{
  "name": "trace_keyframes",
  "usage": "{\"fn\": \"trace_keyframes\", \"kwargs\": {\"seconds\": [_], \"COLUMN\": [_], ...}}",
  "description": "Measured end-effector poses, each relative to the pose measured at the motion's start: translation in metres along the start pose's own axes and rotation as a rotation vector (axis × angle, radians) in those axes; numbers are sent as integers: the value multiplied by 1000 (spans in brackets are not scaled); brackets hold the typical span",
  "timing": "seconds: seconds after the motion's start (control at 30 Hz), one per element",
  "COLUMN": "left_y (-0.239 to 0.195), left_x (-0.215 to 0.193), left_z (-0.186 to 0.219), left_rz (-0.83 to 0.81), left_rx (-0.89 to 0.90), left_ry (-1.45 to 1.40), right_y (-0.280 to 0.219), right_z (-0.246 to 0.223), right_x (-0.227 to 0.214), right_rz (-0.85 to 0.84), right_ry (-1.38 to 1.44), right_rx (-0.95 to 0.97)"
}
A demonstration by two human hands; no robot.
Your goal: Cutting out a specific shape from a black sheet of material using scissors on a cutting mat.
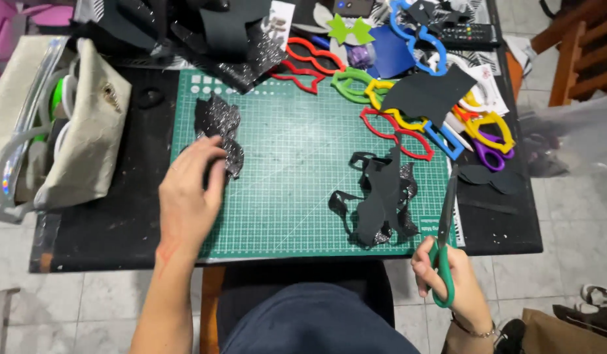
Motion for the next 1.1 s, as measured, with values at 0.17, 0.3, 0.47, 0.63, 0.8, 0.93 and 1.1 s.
{"fn": "trace_keyframes", "kwargs": {"seconds": [0.17,0.3,0.47,0.63,0.8,0.93,1.1], "left_y": [11,2,3,8,3,-19,-36], "left_x": [36,93,115,115,123,147,165], "left_z": [37,62,78,83,86,72,82], "left_rz": [-115,-519,-595,-599,-744,-770,-639], "left_rx": [30,-284,-296,-299,-391,-492,-810], "left_ry": [-80,-277,-362,-375,-421,-565,-1227], "right_y": [-6,-5,8,25,34,39,46], "right_z": [-6,-11,-32,-35,-36,-30,-35], "right_x": [3,8,17,16,20,23,7], "right_rz": [95,206,405,465,367,343,270], "right_ry": [50,44,19,-40,-114,-32,51], "right_rx": [-4,-2,-112,-186,-158,-114,-184]}}
Point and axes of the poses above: each hand's wrist, its own y-axis towards the middle knuckle, its own x-axis out of the palm, z = x × y, the point moved 2 cm from there along y, towards the middle knuckle, and after that the axes turned 10 degrees about -y, right-handed, at the moved point
